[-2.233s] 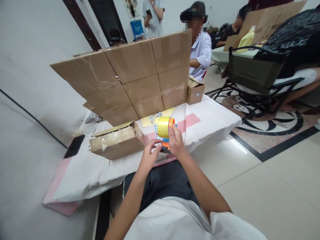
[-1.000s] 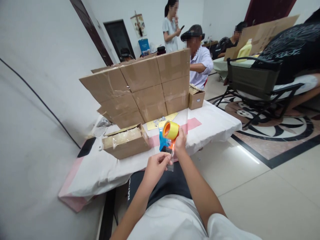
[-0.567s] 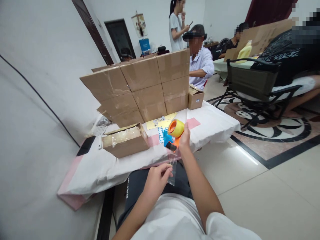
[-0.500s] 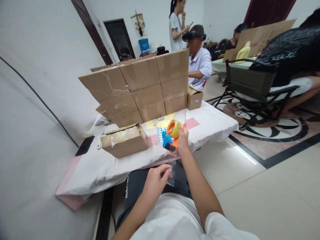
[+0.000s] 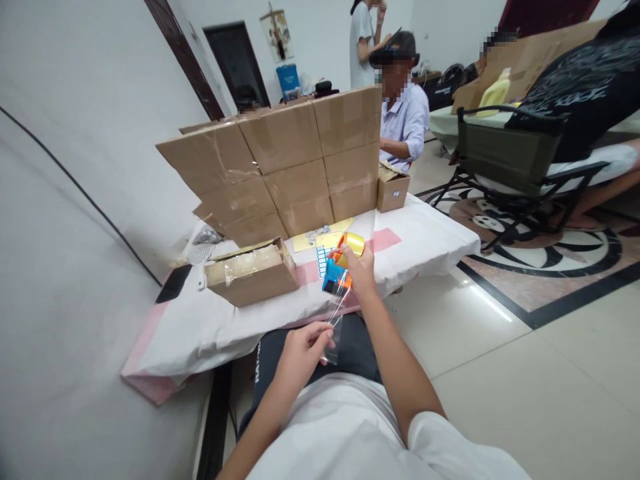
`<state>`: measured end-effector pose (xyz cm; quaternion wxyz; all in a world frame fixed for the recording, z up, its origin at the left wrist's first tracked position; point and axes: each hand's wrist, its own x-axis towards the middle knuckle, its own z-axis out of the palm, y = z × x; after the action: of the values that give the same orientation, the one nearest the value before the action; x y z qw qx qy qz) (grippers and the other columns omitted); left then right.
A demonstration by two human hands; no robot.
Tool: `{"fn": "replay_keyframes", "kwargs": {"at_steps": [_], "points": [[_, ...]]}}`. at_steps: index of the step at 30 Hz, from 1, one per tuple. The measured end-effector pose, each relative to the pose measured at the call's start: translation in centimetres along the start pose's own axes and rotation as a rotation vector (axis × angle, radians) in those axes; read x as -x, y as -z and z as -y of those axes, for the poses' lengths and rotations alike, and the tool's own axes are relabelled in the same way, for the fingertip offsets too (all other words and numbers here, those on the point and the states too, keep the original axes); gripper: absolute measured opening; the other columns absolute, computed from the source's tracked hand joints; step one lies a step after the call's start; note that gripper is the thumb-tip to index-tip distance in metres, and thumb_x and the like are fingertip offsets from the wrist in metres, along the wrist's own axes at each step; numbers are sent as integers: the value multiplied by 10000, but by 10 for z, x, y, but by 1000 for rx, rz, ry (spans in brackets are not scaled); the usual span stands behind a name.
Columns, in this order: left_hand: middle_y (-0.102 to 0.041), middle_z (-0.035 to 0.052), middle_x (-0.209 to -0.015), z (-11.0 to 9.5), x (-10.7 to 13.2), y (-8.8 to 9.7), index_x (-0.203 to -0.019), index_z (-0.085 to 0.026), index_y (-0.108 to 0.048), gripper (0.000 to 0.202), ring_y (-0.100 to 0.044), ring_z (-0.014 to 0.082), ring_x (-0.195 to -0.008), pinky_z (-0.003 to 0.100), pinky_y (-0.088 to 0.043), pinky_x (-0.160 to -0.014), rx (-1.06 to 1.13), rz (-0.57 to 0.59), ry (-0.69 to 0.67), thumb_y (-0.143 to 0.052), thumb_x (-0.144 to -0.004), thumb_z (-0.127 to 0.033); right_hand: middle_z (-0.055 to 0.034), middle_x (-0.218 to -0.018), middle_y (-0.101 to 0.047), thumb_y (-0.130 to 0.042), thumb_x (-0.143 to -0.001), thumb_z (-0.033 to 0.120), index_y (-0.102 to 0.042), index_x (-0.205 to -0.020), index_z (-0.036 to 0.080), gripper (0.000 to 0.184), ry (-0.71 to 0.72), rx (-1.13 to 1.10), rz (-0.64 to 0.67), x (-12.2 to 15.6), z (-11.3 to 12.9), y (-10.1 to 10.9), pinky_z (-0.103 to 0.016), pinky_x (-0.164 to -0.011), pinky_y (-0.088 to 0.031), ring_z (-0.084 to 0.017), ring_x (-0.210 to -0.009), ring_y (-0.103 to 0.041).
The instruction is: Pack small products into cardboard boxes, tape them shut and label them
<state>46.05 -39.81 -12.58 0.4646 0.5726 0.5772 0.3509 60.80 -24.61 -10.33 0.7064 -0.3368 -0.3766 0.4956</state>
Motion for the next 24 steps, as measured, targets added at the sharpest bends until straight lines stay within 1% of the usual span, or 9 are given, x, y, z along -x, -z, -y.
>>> {"fn": "replay_keyframes", "kwargs": {"at_steps": [5, 9, 12, 15, 17, 19, 20, 22, 24], "points": [[-779, 48, -792, 17, -15, 7, -1023, -170, -790, 321, -664, 146, -517, 251, -507, -560, -43, -10, -40, -566, -920, -376, -10, -677, -722, -738, -850, 572, -646, -888, 193, 392, 5, -84, 44, 10, 2, -5, -324, -641, -628, -174, -595, -709], [-777, 18, -750, 30, -33, 19, -913, -240, -815, 227, -693, 163, -608, 254, -501, -657, -226, -62, -95, -623, -893, -359, 2, -620, -688, -773, -788, 632, -661, -842, 200, 450, -119, -113, 131, 34, 12, -3, -328, -575, -614, -178, -533, -671], [-761, 34, -712, 43, -38, 56, -872, -256, -811, 160, -696, 193, -683, 256, -472, -669, -254, -219, -82, -699, -821, -357, 29, -502, -585, -747, -799, 656, -635, -726, 213, 462, -189, -63, 196, 56, 40, 24, -331, -516, -586, -156, -433, -581], [-767, 73, -757, 58, -32, 111, -946, -201, -790, 309, -599, 164, -540, 253, -416, -547, -230, -452, -34, -597, -879, -432, -13, -491, -567, -622, -894, 661, -611, -630, 220, 513, -94, 51, 250, 64, 77, 66, -368, -523, -574, -184, -445, -587], [-766, 74, -772, 64, -24, 138, -1031, -162, -766, 412, -476, 118, -427, 244, -364, -467, -179, -543, -21, -571, -889, -496, -54, -602, -655, -662, -894, 582, -671, -724, 209, 409, 98, 171, 183, 49, 92, 87, -390, -598, -591, -221, -570, -668], [-762, 64, -779, 65, -19, 149, -1093, -140, -746, 476, -404, 82, -384, 229, -322, -417, -64, -594, -49, -618, -860, -535, -39, -676, -688, -700, -850, 598, -691, -866, 215, 384, 278, 222, -10, 15, 89, 95, -382, -627, -590, -216, -620, -685], [-757, 57, -770, 63, -18, 148, -1104, -133, -742, 494, -391, 69, -375, 220, -307, -401, 6, -613, -68, -651, -839, -540, -30, -702, -699, -699, -832, 621, -685, -933, 219, 414, 303, 250, -76, -7, 81, 95, -373, -630, -585, -209, -633, -689], [-743, 46, -735, 56, -19, 140, -1096, -119, -740, 508, -374, 51, -359, 205, -281, -379, 134, -643, -95, -700, -807, -535, -46, -688, -696, -588, -876, 665, -673, -995, 199, 489, 242, 293, -72, -55, 56, 91, -376, -613, -567, -215, -632, -691], [-732, 43, -708, 49, -23, 131, -1070, -107, -739, 512, -365, 42, -349, 196, -265, -365, 213, -665, -91, -725, -789, -534, -56, -659, -686, -524, -896, 664, -632, -948, 207, 473, 160, 353, -72, -100, 26, 84, -355, -595, -541, -201, -605, -683]]}}
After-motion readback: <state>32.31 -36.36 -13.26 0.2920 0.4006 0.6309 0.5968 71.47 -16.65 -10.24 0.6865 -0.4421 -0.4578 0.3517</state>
